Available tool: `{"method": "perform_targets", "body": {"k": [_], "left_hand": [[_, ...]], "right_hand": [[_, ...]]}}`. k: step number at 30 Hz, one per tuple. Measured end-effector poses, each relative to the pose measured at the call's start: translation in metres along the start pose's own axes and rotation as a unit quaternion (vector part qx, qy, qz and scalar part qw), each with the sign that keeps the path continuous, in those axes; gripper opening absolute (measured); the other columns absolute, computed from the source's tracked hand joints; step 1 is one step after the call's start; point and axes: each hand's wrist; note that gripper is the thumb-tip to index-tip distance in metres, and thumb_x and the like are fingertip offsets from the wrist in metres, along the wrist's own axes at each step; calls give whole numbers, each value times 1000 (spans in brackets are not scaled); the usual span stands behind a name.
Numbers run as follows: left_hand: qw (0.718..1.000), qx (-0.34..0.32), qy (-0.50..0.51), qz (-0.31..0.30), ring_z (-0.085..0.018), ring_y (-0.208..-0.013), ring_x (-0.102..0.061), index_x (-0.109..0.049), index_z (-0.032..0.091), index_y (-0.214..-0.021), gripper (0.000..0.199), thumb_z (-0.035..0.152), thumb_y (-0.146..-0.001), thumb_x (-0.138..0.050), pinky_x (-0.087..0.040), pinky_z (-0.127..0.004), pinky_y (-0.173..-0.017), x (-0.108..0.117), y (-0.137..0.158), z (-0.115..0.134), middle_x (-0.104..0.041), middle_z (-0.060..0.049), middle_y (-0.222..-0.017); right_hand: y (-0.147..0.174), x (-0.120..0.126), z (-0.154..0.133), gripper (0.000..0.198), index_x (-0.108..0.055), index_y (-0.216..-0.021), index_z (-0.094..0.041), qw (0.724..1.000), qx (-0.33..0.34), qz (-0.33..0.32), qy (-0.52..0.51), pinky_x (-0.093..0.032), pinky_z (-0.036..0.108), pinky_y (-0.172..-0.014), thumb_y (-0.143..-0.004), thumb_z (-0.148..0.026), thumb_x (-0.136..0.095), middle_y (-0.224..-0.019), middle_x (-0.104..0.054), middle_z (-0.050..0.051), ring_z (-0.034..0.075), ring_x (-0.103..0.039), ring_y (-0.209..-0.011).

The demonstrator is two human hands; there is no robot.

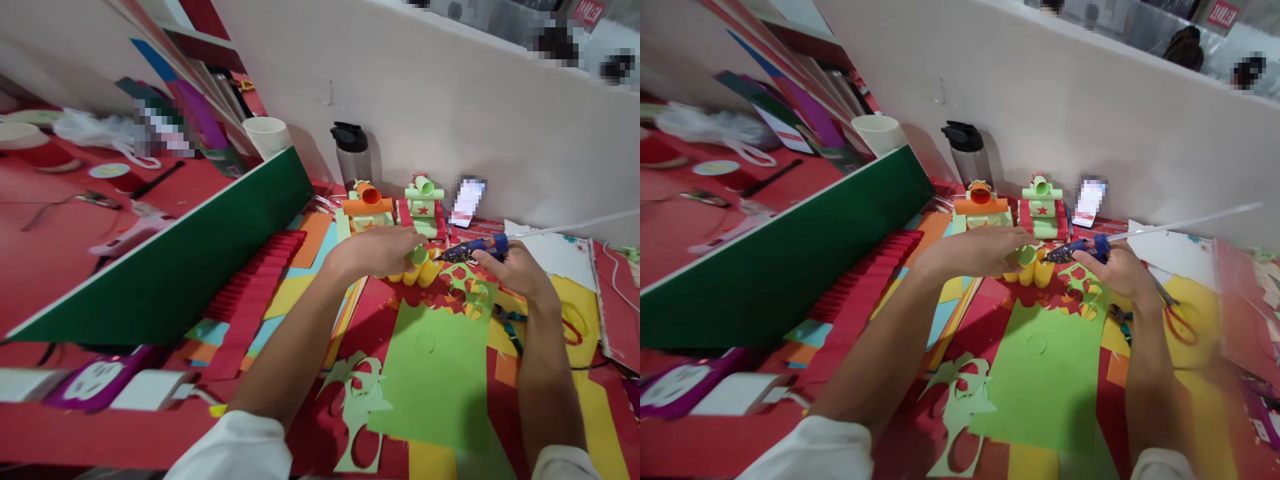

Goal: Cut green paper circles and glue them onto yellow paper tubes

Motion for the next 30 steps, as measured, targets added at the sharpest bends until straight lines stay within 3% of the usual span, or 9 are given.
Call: {"method": "perform_targets", "body": {"k": [7,13,21,30], "left_hand": [[1000,-2,2,2,-33,-131,-62,-53,24,-150,57,29,-94,-62,-51,-39,-101,2,1,2,-64,-13,-147],[1000,-1,5,7,-33,-134,-60,-49,24,-154,61,30,-94,-62,-51,-40,-104,1,0,1,-61,-14,-151],[1000,7,5,-3,-33,-134,-59,-48,23,-155,61,28,-95,-60,-50,-40,-105,4,3,5,-61,-13,-151],[1000,7,3,1,-31,-134,-59,-48,25,-155,62,28,-94,-60,-50,-38,-104,2,2,3,-62,-12,-151]], "right_hand": [[-1,0,1,45,-71,-82,-22,1000,-3,3,6,-45,32,-66,-90,-66,-64,-73,-67,1,20,-58,-68],[1,6,4,50,-60,-67,-23,1000,0,-10,9,-41,32,-62,-90,-67,-63,-62,-56,-1,18,-51,-61],[5,15,6,51,-55,-62,-24,999,-12,-3,34,-40,31,-59,-89,-66,-64,-59,-54,-1,17,-48,-59],[4,14,7,52,-61,-65,-23,998,-8,53,28,-42,32,-61,-90,-68,-62,-60,-59,0,19,-53,-61]]}}
Point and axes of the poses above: each hand's wrist, its own y-axis away from the middle knuckle, its own x-axis out of the back of the hand, z = x × y
